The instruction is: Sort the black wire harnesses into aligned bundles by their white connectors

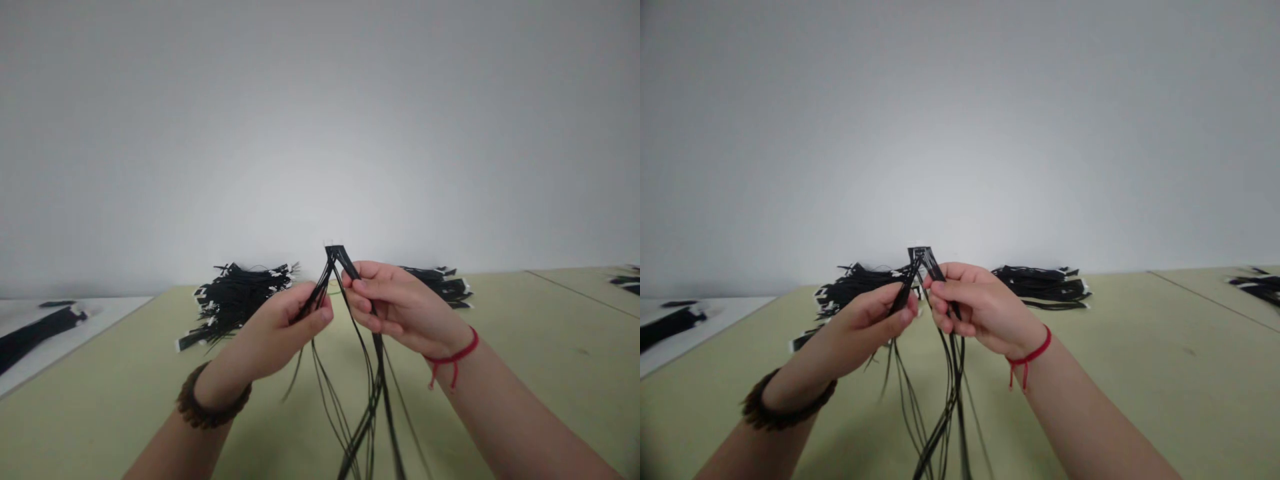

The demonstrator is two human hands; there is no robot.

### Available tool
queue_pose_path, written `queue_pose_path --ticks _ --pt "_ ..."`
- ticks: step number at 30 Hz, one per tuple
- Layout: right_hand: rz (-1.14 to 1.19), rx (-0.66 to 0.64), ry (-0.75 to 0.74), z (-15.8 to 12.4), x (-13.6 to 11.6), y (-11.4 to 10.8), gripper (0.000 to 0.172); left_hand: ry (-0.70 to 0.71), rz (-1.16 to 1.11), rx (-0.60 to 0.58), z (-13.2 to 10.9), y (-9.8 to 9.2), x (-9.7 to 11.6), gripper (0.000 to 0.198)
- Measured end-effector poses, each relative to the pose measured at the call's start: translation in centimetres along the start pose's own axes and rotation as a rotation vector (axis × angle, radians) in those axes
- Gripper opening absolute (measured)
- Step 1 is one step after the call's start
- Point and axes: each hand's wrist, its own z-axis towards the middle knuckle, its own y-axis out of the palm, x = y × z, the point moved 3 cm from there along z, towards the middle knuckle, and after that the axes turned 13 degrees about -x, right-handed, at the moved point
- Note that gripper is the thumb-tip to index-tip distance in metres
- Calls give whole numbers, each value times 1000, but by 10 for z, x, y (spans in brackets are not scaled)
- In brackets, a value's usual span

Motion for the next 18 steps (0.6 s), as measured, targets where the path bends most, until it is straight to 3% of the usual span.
queue_pose_path --ticks 7,13,18 --pt "99 -6 41 -4 -3 -4 10 -68 122 47 -10 -19 9 21" --pt "153 -76 18 1 4 1 10 -69 130 102 -3 -8 -1 9" --pt "106 -113 9 1 5 13 12 -42 62 19 3 0 -2 16"
